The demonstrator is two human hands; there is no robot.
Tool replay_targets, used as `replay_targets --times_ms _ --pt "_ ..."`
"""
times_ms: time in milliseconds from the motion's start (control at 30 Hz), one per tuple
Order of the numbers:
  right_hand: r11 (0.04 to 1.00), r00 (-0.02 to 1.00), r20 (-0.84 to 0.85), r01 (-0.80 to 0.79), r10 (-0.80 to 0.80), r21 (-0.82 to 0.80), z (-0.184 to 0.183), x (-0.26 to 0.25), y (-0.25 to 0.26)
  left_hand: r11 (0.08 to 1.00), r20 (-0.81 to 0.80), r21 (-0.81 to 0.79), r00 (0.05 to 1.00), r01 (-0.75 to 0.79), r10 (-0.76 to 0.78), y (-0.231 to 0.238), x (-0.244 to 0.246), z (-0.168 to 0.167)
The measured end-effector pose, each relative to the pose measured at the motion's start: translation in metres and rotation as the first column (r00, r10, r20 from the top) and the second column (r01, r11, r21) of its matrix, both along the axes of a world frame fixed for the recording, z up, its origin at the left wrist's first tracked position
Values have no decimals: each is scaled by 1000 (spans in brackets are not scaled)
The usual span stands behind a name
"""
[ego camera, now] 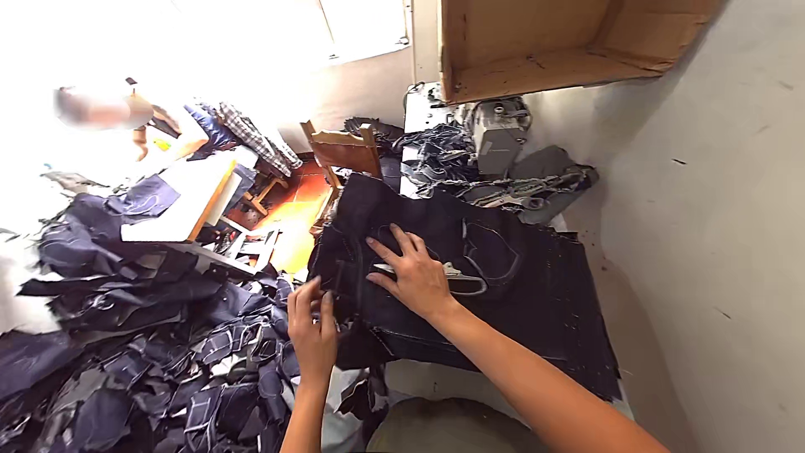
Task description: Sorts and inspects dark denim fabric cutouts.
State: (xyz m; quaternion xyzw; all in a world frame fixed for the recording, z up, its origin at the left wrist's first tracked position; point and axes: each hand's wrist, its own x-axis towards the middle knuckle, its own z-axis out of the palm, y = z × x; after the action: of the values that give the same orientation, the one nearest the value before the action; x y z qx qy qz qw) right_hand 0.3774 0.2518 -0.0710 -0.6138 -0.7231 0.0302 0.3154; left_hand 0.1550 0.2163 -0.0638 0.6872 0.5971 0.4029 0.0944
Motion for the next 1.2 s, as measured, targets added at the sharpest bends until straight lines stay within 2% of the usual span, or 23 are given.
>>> replay_targets --times_ms 33,67,100,133,167,200,267,333,400,433,533,600,633,700,800,833,900,967,1033,1100,1133,1167,1200 --pt "1000 1000 -4 -7 7 -12 3 1 1 992 -29 -117 998 -50 47 -10 -21 -18" --pt "1000 1000 -7 -14 14 -11 5 1 -1 938 -47 -342 998 -58 45 -21 -40 -39" --pt "1000 1000 -2 -17 17 -12 6 2 -3 815 -18 -579 1000 -18 9 -28 -54 -63" --pt "1000 1000 7 -20 20 -15 7 4 -5 694 53 -718 998 53 -22 -33 -61 -88" --pt "1000 1000 15 -26 26 -15 8 5 -6 646 153 -753 988 127 -16 -37 -62 -113" --pt "999 999 21 -30 30 -11 8 5 -6 651 260 -735 966 190 11 -40 -60 -132" --pt "999 999 32 -32 33 -2 8 5 -6 704 433 -653 901 280 43 -43 -56 -159" --pt "1000 998 53 -31 31 -4 7 5 -5 725 487 -585 872 363 -44 -47 -57 -171" --pt "999 997 72 -35 35 -1 8 6 -4 728 468 -582 881 362 -64 -46 -64 -170" --pt "999 996 80 -41 40 3 9 7 -3 770 477 -562 879 301 4 -45 -71 -169" --pt "999 994 97 -47 48 -10 9 9 -2 869 583 -494 728 -36 362 -45 -97 -142" --pt "999 994 102 -31 33 -19 9 8 -1 895 517 -383 750 -228 412 -55 -97 -99" --pt "999 994 108 -24 26 -21 9 8 -1 928 468 -331 823 -174 322 -65 -85 -78" --pt "1000 993 114 -20 21 -14 9 8 -1 936 324 -351 940 11 110 -85 -40 -54" --pt "999 993 112 -25 27 -25 7 7 -4 894 135 -448 986 -28 98 -83 18 -80" --pt "999 993 116 -21 24 -24 6 6 -5 855 116 -518 990 -9 81 -73 18 -84" --pt "999 993 119 -10 15 -40 10 8 -6 774 87 -627 995 87 -41 -45 -12 -62" --pt "996 993 118 -15 26 -88 14 9 -7 846 135 -531 990 47 29 -30 -72 -33" --pt "993 992 122 -23 37 -112 13 8 -10 962 376 -265 913 -58 159 -46 -114 -8" --pt "994 992 126 -13 27 -112 15 8 -8 1000 551 -11 834 -2 8 -78 -98 -11" --pt "994 992 125 -11 24 -111 18 8 -5 992 552 -14 828 127 -98 -92 -77 -25" --pt "994 992 127 -4 18 -113 18 8 -3 953 476 -140 862 268 -172 -101 -55 -47" --pt "993 991 129 -1 16 -115 19 9 -3 868 356 -375 915 325 -188 -102 -36 -70"
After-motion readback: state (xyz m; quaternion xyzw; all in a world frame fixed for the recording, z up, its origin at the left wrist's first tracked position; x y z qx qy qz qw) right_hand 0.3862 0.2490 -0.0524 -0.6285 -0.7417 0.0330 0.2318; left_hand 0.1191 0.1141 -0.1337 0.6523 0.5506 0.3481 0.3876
